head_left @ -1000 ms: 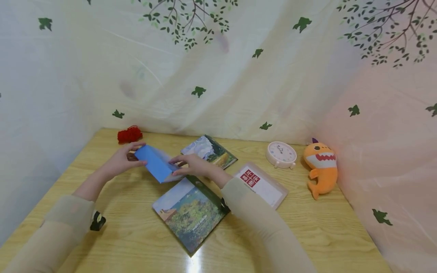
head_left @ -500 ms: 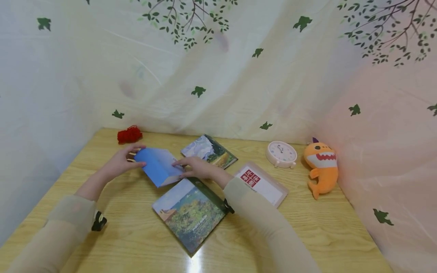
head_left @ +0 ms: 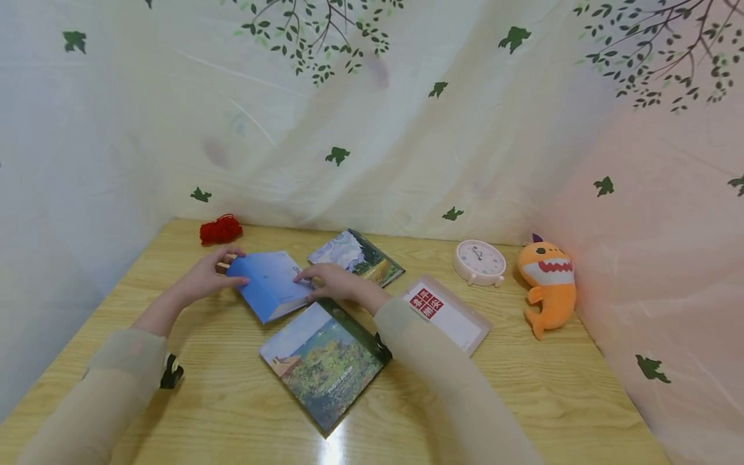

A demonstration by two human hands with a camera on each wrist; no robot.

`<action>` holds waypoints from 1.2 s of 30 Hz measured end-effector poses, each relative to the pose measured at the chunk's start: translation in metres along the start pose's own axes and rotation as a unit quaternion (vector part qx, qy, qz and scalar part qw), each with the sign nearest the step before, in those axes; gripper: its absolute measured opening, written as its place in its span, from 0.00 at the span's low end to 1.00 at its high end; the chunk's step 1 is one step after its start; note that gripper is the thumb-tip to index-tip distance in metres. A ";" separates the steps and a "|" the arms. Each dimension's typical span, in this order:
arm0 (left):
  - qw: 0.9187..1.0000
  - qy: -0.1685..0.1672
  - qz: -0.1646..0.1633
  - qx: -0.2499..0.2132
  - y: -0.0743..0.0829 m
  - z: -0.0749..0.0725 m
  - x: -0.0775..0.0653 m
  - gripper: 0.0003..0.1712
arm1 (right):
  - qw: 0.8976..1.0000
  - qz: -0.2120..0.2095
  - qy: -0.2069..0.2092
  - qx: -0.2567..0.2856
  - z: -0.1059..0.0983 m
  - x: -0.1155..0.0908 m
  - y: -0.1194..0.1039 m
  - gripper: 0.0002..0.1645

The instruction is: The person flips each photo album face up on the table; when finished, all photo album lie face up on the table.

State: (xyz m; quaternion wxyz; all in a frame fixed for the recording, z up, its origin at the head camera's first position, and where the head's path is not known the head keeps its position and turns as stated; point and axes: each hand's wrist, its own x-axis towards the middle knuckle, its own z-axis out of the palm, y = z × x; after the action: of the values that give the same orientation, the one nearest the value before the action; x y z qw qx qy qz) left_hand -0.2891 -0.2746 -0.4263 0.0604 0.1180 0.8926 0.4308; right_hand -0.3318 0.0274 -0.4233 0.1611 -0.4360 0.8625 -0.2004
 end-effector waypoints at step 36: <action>0.992 -0.022 0.018 0.121 0.012 -0.009 0.016 0.46 | 0.999 0.030 0.006 -0.033 -0.023 -0.002 -0.010 0.33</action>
State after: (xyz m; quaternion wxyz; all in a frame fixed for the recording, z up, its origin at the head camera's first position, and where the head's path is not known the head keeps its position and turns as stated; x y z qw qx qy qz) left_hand -0.3050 -0.2701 -0.4114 0.0576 0.1500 0.9344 0.3180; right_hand -0.3341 0.0288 -0.3981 0.1477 -0.4135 0.8822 -0.1698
